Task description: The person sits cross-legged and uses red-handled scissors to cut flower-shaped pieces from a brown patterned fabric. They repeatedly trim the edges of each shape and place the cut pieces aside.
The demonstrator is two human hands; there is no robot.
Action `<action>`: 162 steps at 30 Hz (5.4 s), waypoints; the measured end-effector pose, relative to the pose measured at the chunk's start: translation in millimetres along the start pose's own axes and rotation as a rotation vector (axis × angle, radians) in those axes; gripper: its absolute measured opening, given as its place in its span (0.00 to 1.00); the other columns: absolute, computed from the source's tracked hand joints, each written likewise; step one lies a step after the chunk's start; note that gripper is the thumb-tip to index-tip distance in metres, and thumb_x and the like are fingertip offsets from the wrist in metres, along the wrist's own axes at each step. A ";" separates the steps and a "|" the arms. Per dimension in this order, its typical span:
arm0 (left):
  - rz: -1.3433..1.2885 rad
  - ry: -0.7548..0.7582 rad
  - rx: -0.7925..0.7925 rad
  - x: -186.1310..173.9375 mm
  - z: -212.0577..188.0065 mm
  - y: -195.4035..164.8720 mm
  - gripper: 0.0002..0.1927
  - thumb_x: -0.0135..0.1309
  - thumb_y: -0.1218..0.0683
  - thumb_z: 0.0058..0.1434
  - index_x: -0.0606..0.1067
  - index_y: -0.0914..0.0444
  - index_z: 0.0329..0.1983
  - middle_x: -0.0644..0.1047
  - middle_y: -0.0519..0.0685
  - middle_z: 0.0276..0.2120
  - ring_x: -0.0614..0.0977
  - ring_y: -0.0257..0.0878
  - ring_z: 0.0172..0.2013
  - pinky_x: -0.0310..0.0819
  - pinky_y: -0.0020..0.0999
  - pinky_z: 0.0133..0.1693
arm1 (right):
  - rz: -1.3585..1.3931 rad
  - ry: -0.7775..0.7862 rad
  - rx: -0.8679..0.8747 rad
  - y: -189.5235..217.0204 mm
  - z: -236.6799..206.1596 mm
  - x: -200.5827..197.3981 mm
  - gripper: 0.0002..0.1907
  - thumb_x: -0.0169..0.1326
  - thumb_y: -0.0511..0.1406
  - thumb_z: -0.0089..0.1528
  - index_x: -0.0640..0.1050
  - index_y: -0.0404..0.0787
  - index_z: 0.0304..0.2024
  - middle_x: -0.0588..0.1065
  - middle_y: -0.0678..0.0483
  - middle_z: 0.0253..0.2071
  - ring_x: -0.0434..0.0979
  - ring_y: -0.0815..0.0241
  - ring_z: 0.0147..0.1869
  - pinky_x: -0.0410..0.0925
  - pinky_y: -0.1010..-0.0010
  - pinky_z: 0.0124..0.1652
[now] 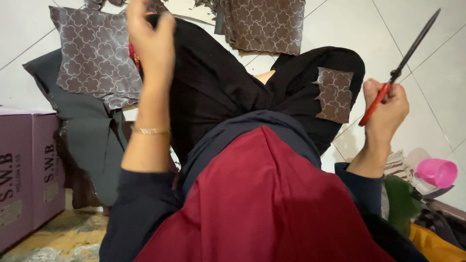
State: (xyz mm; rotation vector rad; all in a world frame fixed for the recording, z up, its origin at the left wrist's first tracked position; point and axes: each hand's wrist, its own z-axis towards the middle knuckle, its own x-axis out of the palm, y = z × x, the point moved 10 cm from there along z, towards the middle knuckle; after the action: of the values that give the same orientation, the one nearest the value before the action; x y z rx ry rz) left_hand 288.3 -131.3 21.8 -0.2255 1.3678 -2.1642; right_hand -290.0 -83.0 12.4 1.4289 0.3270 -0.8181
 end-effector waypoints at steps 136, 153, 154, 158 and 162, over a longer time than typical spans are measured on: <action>-1.080 0.403 -0.703 80.0 -74.3 -116.8 0.23 0.55 0.63 0.71 0.70 0.71 0.68 0.79 0.48 0.50 0.80 0.31 0.46 0.76 0.26 0.49 | 0.852 0.515 0.225 152.3 -59.4 100.3 0.11 0.60 0.24 0.60 0.76 0.37 0.44 0.76 0.55 0.44 0.77 0.65 0.45 0.70 0.73 0.46; -1.125 0.365 -0.709 88.1 -97.8 -122.5 0.20 0.47 0.61 0.75 0.68 0.71 0.69 0.79 0.54 0.56 0.83 0.37 0.53 0.79 0.34 0.57 | 0.925 0.446 0.233 148.6 -59.6 87.7 0.13 0.59 0.22 0.60 0.74 0.37 0.46 0.73 0.54 0.44 0.75 0.64 0.45 0.69 0.73 0.45; -1.124 0.361 -0.684 86.2 -96.3 -122.5 0.20 0.48 0.61 0.75 0.69 0.71 0.68 0.79 0.53 0.56 0.83 0.37 0.52 0.79 0.33 0.56 | 0.930 0.446 0.246 148.6 -59.8 86.1 0.13 0.58 0.23 0.60 0.74 0.37 0.45 0.73 0.53 0.44 0.76 0.63 0.45 0.70 0.73 0.45; -0.999 0.321 -0.666 81.3 -96.1 -115.1 0.18 0.51 0.61 0.75 0.72 0.70 0.66 0.81 0.51 0.52 0.82 0.34 0.48 0.80 0.31 0.52 | 0.907 0.454 0.163 154.5 -57.8 81.4 0.12 0.57 0.22 0.61 0.74 0.37 0.46 0.74 0.52 0.46 0.76 0.63 0.48 0.70 0.72 0.49; -0.930 0.296 -0.664 78.4 -95.0 -111.6 0.16 0.54 0.62 0.74 0.74 0.71 0.63 0.82 0.50 0.49 0.83 0.32 0.45 0.82 0.30 0.50 | 0.883 0.456 0.125 154.5 -55.4 79.1 0.10 0.57 0.21 0.63 0.75 0.34 0.45 0.75 0.50 0.44 0.76 0.62 0.46 0.70 0.71 0.50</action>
State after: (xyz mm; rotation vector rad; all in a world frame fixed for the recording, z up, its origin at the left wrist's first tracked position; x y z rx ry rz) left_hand 142.0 -64.2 63.2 -0.9876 2.4928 -2.3724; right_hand -117.0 -64.2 66.6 1.6600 -0.0377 0.2124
